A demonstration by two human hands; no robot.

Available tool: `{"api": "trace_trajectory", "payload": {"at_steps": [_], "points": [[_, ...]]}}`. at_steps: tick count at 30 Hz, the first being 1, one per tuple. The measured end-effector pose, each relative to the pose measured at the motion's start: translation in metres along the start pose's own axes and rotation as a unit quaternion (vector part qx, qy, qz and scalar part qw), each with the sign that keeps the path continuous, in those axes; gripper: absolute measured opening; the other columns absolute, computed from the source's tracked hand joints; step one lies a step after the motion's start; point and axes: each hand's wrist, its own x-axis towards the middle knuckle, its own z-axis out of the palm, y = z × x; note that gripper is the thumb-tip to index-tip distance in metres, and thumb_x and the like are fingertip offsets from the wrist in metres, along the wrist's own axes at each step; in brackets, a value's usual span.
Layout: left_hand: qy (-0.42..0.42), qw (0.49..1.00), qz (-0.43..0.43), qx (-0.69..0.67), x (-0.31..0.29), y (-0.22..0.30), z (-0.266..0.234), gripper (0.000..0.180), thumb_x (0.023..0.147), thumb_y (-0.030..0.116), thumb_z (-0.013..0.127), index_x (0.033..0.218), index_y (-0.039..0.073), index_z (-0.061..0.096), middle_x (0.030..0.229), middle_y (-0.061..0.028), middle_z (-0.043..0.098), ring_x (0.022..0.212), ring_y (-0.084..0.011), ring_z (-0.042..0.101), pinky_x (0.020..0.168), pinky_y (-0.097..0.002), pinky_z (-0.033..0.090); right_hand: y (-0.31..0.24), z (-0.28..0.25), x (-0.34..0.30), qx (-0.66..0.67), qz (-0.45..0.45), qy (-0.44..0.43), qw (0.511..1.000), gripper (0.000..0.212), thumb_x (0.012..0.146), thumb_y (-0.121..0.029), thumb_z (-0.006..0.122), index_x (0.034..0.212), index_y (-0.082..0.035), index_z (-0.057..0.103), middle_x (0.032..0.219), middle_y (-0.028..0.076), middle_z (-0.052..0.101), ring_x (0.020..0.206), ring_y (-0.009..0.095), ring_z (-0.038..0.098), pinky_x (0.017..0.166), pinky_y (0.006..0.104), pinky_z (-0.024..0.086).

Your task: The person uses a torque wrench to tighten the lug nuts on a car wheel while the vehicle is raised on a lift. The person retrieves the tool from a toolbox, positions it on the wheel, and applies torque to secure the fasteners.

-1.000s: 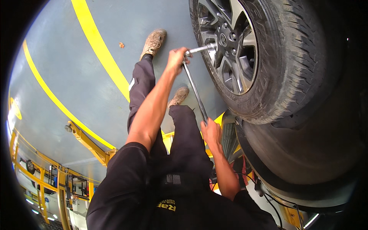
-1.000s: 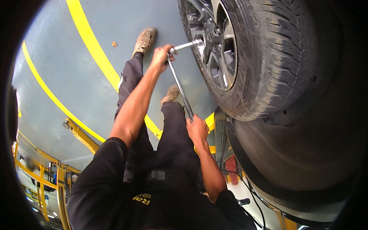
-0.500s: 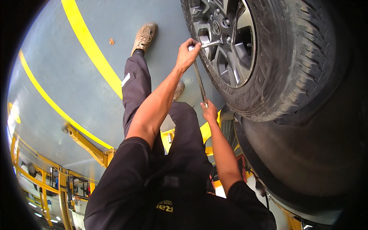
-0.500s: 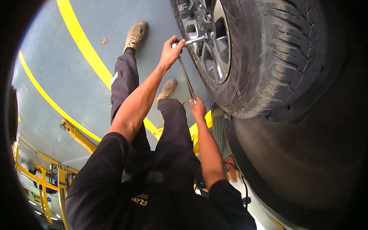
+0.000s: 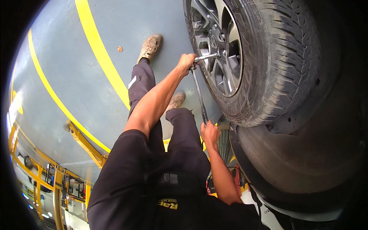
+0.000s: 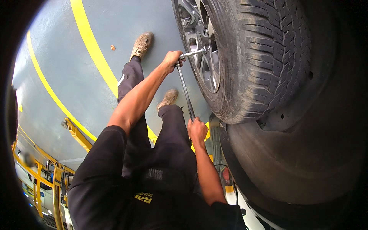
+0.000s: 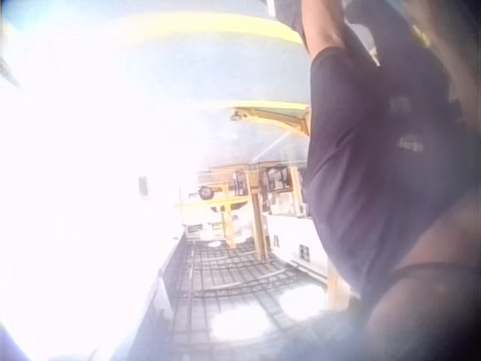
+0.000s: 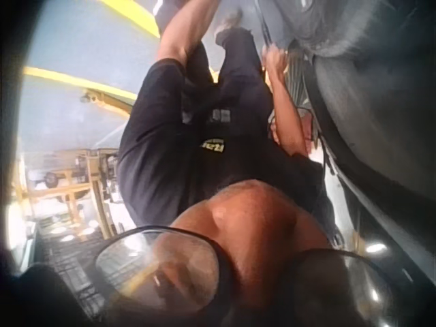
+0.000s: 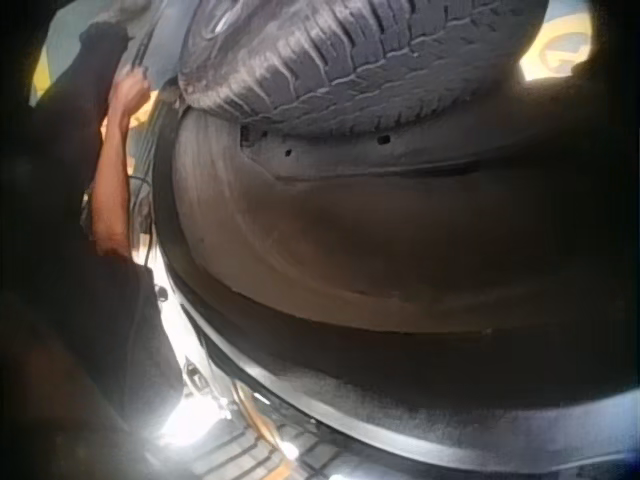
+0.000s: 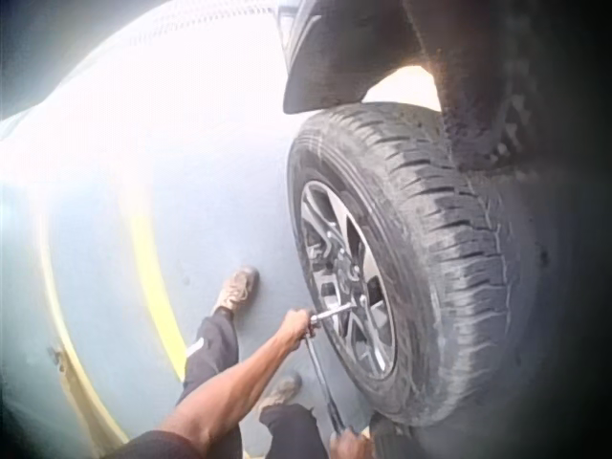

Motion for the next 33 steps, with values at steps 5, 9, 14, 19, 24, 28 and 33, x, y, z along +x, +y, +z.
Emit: {"api": "trace_trajectory", "payload": {"at_steps": [5, 9, 14, 19, 24, 28, 33], "points": [[-0.008, 0.999, -0.029, -0.043, -0.011, 0.012, 0.001, 0.022, 0.097, 0.016, 0.054, 0.093, -0.004, 0.063, 0.078, -0.0179, 0.07, 0.057, -0.0176, 0.057, 0.051, -0.0369, 0.05, 0.003, 0.01, 0.005, -0.023, -0.047, 0.048, 0.997, 0.033, 0.096, -0.034, 0.068, 0.096, -0.002, 0.069, 0.085, 0.026, 0.075, 0.082, 0.046, 0.074, 0.077, 0.0558, 0.059], [0.004, 0.998, -0.004, -0.067, -0.017, 0.001, 0.001, 0.023, 0.095, 0.014, 0.053, 0.092, -0.006, 0.062, 0.078, -0.0194, 0.07, 0.057, -0.0171, 0.056, 0.051, -0.0364, 0.051, 0.012, 0.036, 0.015, -0.009, -0.051, 0.066, 0.997, 0.033, 0.097, -0.035, 0.067, 0.095, -0.002, 0.068, 0.086, 0.026, 0.074, 0.082, 0.047, 0.073, 0.077, 0.057, 0.058], [-0.04, 0.997, 0.036, -0.057, -0.02, 0.001, -0.006, 0.027, 0.095, 0.017, 0.055, 0.098, -0.007, 0.067, 0.083, -0.0167, 0.073, 0.06, -0.0156, 0.057, 0.055, -0.0354, 0.053, 0.015, 0.039, 0.013, 0.006, -0.059, 0.062, 0.996, 0.033, 0.096, -0.033, 0.068, 0.097, -0.001, 0.068, 0.086, 0.026, 0.074, 0.083, 0.048, 0.073, 0.077, 0.0578, 0.057], [-0.031, 0.996, 0.008, -0.085, -0.041, 0.006, -0.031, 0.031, 0.097, 0.016, 0.055, 0.109, -0.008, 0.071, 0.083, -0.013, 0.071, 0.056, -0.0094, 0.049, 0.051, -0.0267, 0.047, -0.018, -0.021, -0.031, 0.0, -0.045, -0.008, 0.999, 0.031, 0.095, -0.033, 0.07, 0.1, -0.002, 0.069, 0.089, 0.024, 0.075, 0.085, 0.046, 0.073, 0.077, 0.0552, 0.057], [-0.07, 0.99, 0.034, -0.118, -0.079, 0.034, -0.02, 0.029, 0.097, 0.015, 0.055, 0.106, -0.009, 0.069, 0.078, -0.011, 0.067, 0.056, -0.0088, 0.048, 0.049, -0.0254, 0.044, -0.033, -0.049, -0.065, 0.004, -0.002, -0.016, 1.0, 0.031, 0.094, -0.033, 0.072, 0.098, -0.003, 0.069, 0.087, 0.022, 0.075, 0.083, 0.044, 0.074, 0.075, 0.0539, 0.057], [-0.064, 0.99, 0.063, -0.105, -0.073, 0.034, -0.004, 0.028, 0.098, 0.014, 0.056, 0.105, -0.009, 0.071, 0.08, -0.0109, 0.068, 0.059, -0.0096, 0.05, 0.053, -0.0266, 0.047, -0.02, -0.049, -0.05, -0.016, 0.013, 0.045, 0.999, 0.029, 0.092, -0.032, 0.073, 0.097, -0.004, 0.069, 0.085, 0.02, 0.075, 0.082, 0.044, 0.073, 0.074, 0.0541, 0.056], [-0.078, 0.987, 0.142, -0.02, -0.074, 0.042, 0.009, 0.028, 0.096, 0.016, 0.058, 0.101, -0.006, 0.075, 0.078, -0.0089, 0.071, 0.058, -0.0113, 0.057, 0.056, -0.0277, 0.049, 0.011, 0.019, 0.0, 0.061, -0.01, 0.148, 0.987, 0.027, 0.091, -0.031, 0.072, 0.095, -0.005, 0.072, 0.085, 0.021, 0.074, 0.085, 0.047, 0.07, 0.078, 0.0574, 0.054]]}}
